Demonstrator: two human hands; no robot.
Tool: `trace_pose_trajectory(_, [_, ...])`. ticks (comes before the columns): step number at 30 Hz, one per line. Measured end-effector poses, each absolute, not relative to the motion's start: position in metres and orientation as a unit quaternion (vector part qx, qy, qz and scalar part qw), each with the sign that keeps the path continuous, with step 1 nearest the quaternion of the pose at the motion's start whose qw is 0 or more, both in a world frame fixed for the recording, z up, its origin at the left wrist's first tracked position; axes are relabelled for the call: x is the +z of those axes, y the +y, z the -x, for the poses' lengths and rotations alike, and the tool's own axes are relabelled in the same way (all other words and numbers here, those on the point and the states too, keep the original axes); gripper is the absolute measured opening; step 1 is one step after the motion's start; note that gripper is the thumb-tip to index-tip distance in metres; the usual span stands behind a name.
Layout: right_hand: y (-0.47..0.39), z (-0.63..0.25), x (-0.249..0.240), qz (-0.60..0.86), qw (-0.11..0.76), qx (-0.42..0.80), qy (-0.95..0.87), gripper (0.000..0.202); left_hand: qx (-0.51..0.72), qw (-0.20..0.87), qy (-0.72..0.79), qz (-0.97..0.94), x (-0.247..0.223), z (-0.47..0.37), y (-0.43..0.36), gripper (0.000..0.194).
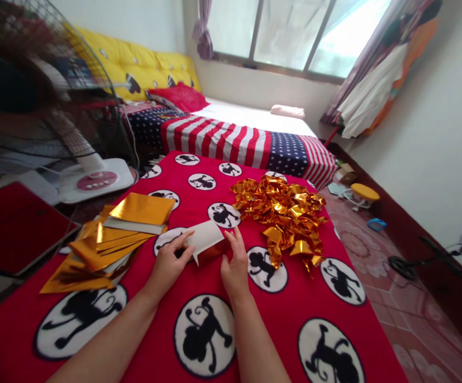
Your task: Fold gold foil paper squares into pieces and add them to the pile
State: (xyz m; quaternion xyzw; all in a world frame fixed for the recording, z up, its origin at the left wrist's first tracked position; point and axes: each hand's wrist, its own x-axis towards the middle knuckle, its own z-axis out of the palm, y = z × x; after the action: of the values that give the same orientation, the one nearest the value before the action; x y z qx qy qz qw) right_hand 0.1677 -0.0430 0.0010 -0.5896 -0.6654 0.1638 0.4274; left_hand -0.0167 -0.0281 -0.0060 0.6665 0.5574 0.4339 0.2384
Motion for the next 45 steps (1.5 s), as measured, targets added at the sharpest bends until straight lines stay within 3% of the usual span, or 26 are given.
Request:
trace_pose_trajectory(6, [-0.057, -0.169, 0.009, 0.572, 0.406, 0.161, -0.694, 0.053, 0.462, 0.219, 0.531, -0.676, -0.007, 0.014, -0.027, 0.021])
trace_pose_trajectory(17, [-0.062, -0.179, 0.007, 0.546, 0.421, 0.135, -0.712, 0.02, 0.486, 0.255, 0.527, -0.649, -0.005, 0.014, -0.028, 0.02])
trace_pose_trajectory(23, [-0.063, -0.178, 0.011, 0.542, 0.431, 0.167, -0.702, 0.017, 0.445, 0.304, 0.486, -0.688, 0.003, 0.015, -0.033, 0.034])
trace_pose_trajectory(28, [-0.065, -0.179, 0.004, 0.538, 0.524, 0.164, -0.639, 0.012, 0.407, 0.296, 0.446, -0.74, 0.006, 0.011, -0.038, 0.064])
trace_pose_trajectory(30, [-0.066, -0.18, 0.0, 0.539, 0.56, 0.183, -0.601, 0.01, 0.407, 0.254, 0.443, -0.757, 0.008, 0.009, -0.04, 0.054])
trace_pose_trajectory(34, [-0.068, -0.182, 0.001, 0.517, 0.611, 0.293, -0.523, 0.02, 0.461, 0.206, 0.418, -0.755, 0.014, 0.007, -0.041, 0.003])
trace_pose_trajectory(37, [-0.067, -0.181, 0.006, 0.455, 0.661, 0.367, -0.471, 0.038, 0.537, 0.281, 0.424, -0.673, 0.019, 0.006, -0.044, 0.007])
trace_pose_trajectory(40, [-0.068, -0.178, 0.01, 0.398, 0.683, 0.405, -0.459, 0.045, 0.585, 0.447, 0.45, -0.505, 0.02, 0.004, -0.046, 0.016])
trace_pose_trajectory(43, [-0.07, -0.175, 0.011, 0.382, 0.675, 0.44, -0.454, 0.048, 0.568, 0.6, 0.424, -0.372, 0.018, 0.001, -0.046, 0.024])
trace_pose_trajectory(45, [-0.071, -0.172, 0.011, 0.396, 0.664, 0.454, -0.443, 0.048, 0.54, 0.642, 0.421, -0.346, 0.013, 0.0, -0.045, 0.028])
